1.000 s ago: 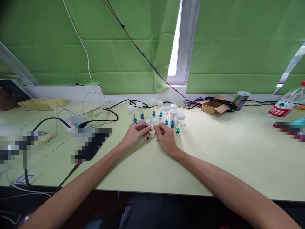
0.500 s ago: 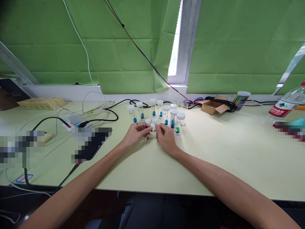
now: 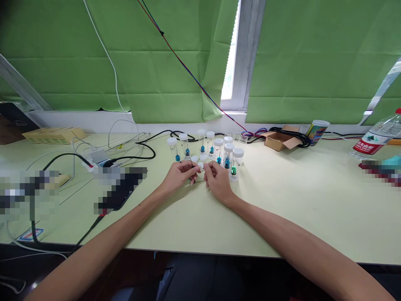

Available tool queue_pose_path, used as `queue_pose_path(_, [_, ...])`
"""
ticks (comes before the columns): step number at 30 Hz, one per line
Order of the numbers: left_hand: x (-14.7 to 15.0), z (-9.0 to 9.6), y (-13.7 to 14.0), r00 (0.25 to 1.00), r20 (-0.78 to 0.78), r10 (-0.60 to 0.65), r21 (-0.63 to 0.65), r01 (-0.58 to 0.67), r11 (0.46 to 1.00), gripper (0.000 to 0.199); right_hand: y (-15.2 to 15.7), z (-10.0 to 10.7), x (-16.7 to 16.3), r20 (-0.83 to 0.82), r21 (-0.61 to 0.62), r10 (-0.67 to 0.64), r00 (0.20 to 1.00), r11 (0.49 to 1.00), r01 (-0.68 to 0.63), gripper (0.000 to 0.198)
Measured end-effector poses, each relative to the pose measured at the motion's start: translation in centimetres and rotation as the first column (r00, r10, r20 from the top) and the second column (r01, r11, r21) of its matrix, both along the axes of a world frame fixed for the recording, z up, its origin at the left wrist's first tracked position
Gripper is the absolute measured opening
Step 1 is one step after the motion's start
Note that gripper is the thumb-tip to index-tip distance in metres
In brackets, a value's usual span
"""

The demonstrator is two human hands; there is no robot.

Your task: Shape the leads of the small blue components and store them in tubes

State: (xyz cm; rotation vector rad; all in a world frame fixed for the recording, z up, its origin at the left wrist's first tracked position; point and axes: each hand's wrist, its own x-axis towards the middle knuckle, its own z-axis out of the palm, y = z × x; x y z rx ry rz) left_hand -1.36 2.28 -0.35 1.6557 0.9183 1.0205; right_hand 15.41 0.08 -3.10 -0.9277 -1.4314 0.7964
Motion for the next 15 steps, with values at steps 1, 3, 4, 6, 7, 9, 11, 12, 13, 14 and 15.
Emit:
queue_pose_path(1, [0.01, 0.03, -0.01, 1.0, 0.003, 0.004, 0.0, -0.004, 1.0, 0.034, -0.03, 0.02, -0.03, -0.007, -0.001, 0.004, 1.0, 1.0, -0.004, 0.041])
queue_pose_path(3, [0.04, 0.1, -0.05, 1.0, 0.015, 0.007, -0.006, -0.006, 1.0, 0.033, -0.1, 0.07, -0.09, -0.016, -0.002, 0.01, 1.0, 1.0, -0.01, 0.038])
queue_pose_path(4, [0.05, 0.12, -0.07, 1.0, 0.022, 0.006, -0.009, -0.006, 1.0, 0.033, -0.12, 0.09, -0.11, -0.019, -0.001, 0.012, 1.0, 1.0, -0.012, 0.037])
queue_pose_path(6, [0.08, 0.14, -0.11, 0.999, 0.038, 0.006, -0.011, -0.006, 1.0, 0.032, -0.14, 0.13, -0.13, -0.021, 0.002, 0.012, 1.0, 1.0, -0.012, 0.035])
queue_pose_path(7, [0.1, 0.14, -0.12, 0.999, 0.047, 0.008, -0.011, -0.007, 1.0, 0.031, -0.14, 0.14, -0.12, -0.02, 0.003, 0.011, 1.0, 1.0, -0.011, 0.035])
queue_pose_path(9, [0.13, 0.1, -0.13, 0.998, 0.061, 0.008, -0.01, -0.007, 1.0, 0.03, -0.12, 0.13, -0.1, -0.016, 0.003, 0.011, 1.0, 1.0, -0.011, 0.034])
queue_pose_path(11, [0.14, 0.05, -0.1, 0.997, 0.071, 0.009, -0.01, -0.008, 1.0, 0.03, -0.1, 0.07, -0.07, -0.016, 0.002, 0.012, 1.0, 1.0, -0.012, 0.033])
queue_pose_path(12, [0.13, 0.02, -0.08, 0.997, 0.072, 0.008, -0.009, -0.008, 1.0, 0.03, -0.09, 0.03, -0.06, -0.017, 0.003, 0.011, 1.0, 1.0, -0.011, 0.033])
queue_pose_path(13, [0.12, -0.01, -0.05, 0.997, 0.072, 0.01, -0.007, -0.01, 1.0, 0.03, -0.08, -0.02, -0.05, -0.018, 0.004, 0.012, 1.0, 1.0, -0.012, 0.032])
queue_pose_path(14, [0.1, -0.03, -0.02, 0.997, 0.07, 0.01, -0.005, -0.01, 1.0, 0.031, -0.07, -0.06, -0.04, -0.016, 0.006, 0.012, 1.0, 1.0, -0.012, 0.032])
queue_pose_path(15, [0.07, -0.05, 0.0, 0.998, 0.069, 0.009, -0.003, -0.009, 1.0, 0.031, -0.05, -0.1, -0.03, -0.013, 0.009, 0.014, 1.0, 1.0, -0.014, 0.032])
